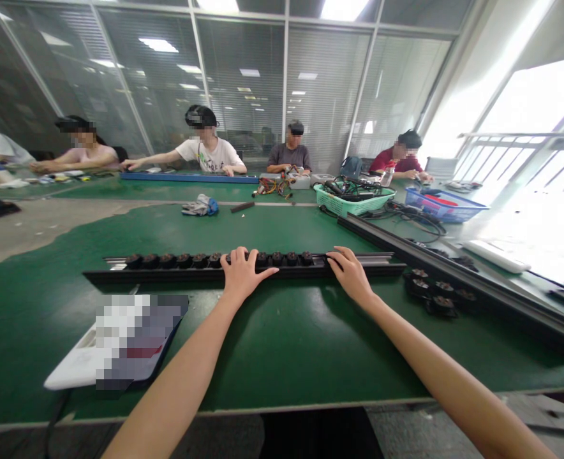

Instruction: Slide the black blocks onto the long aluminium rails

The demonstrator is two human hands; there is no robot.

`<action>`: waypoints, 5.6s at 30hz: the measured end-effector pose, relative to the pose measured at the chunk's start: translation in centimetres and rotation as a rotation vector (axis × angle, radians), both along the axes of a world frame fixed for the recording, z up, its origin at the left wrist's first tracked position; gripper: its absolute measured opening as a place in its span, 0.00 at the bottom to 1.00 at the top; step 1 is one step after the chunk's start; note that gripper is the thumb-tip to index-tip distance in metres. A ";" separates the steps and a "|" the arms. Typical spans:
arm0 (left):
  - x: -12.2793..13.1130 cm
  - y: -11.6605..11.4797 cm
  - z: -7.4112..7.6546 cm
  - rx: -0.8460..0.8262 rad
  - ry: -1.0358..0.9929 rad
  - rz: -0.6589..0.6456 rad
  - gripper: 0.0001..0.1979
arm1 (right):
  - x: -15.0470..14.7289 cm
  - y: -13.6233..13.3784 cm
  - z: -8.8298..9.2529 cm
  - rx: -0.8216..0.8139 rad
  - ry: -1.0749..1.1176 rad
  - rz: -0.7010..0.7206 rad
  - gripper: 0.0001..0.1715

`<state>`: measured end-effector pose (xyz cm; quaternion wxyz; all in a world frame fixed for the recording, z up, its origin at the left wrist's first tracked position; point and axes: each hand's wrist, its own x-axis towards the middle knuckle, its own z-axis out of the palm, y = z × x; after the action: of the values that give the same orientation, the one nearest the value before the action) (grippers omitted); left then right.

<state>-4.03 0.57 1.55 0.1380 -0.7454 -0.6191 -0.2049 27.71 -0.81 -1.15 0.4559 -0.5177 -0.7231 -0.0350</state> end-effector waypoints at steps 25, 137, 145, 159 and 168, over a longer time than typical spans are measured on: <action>0.1 0.2 -0.2 0.018 -0.004 -0.006 0.42 | 1.0 1.0 -0.7 -0.016 0.042 0.031 0.20; -0.1 0.2 -0.1 -0.001 -0.009 -0.013 0.42 | 1.2 0.2 0.5 -0.067 0.006 -0.085 0.19; 0.0 0.3 -0.1 0.008 -0.005 -0.013 0.42 | 1.5 0.5 0.2 -0.021 0.008 -0.055 0.19; 0.1 0.2 0.0 0.003 0.012 -0.005 0.42 | 2.3 0.8 0.0 -0.013 0.012 -0.095 0.20; 0.1 0.1 0.1 -0.015 -0.014 -0.010 0.41 | 2.3 0.6 0.3 -0.028 0.012 -0.106 0.18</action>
<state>-3.91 0.64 1.63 0.1270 -0.7481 -0.6179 -0.2062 30.06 -0.20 -0.87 0.4506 -0.5617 -0.6923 -0.0459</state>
